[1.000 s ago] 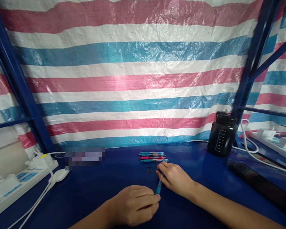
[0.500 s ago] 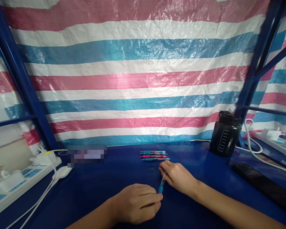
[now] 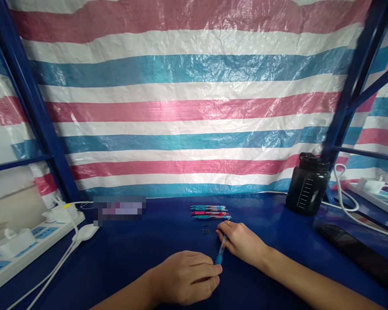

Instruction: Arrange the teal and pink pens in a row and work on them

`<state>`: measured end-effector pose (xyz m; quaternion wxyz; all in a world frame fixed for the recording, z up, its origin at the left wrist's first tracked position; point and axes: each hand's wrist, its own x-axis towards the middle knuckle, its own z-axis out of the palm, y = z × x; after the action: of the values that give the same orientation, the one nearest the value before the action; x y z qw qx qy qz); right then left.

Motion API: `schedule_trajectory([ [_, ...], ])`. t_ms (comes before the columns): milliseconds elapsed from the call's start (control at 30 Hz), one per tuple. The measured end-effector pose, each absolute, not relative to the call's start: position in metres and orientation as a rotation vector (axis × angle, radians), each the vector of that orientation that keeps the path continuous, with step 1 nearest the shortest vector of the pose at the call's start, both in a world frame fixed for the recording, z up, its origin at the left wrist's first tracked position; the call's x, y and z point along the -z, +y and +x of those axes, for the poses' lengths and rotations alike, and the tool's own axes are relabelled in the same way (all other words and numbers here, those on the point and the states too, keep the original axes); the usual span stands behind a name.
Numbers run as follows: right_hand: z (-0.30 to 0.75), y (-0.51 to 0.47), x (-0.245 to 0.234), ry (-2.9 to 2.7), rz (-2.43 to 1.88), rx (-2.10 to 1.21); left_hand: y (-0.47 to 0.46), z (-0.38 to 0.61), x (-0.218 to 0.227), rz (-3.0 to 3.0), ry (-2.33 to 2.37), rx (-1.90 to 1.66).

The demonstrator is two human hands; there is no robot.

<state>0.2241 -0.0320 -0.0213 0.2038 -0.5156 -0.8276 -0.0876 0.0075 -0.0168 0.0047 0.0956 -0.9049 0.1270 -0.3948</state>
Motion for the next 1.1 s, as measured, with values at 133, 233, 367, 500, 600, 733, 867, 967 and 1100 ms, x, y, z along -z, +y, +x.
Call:
schedule_trajectory([
  [133, 0.227, -0.032, 0.019, -2.297, -1.421, 0.227, -0.016, 0.006, -0.009, -2.675, 0.403, 1.172],
  [233, 0.229, -0.033, 0.018, -2.3, -1.406, 0.216, -0.017, 0.004, -0.011, -2.68, 0.397, 1.173],
  [367, 0.23, -0.033, 0.017, -2.303, -1.404, 0.228, -0.016, 0.004, -0.009, -2.71, 0.38, 1.229],
  [500, 0.23, -0.031, 0.015, -2.295, -1.461, 0.27, -0.006, 0.005, -0.002, -2.766, 0.297, 1.257],
  [600, 0.232, -0.031, 0.013, -2.304, -1.527, 0.305, 0.007, 0.004, 0.006, -2.894, 0.129, 1.242],
  [733, 0.233, -0.032, 0.011, -2.365, -1.541, 0.297, 0.02, 0.003, 0.015, -2.979, -0.442, 1.241],
  [867, 0.23, -0.034, 0.009, -2.403, -1.483, 0.297, 0.027, 0.002, 0.02, -2.871, -0.669, 0.991],
  [967, 0.23, -0.032, 0.009, -2.461, -1.398, 0.351, 0.03, 0.003, 0.022, -2.728, -0.593, 0.808],
  [1100, 0.231, -0.033, 0.009, -2.531, -1.324, 0.371, 0.03, 0.003, 0.023, -2.641, -0.53, 0.715],
])
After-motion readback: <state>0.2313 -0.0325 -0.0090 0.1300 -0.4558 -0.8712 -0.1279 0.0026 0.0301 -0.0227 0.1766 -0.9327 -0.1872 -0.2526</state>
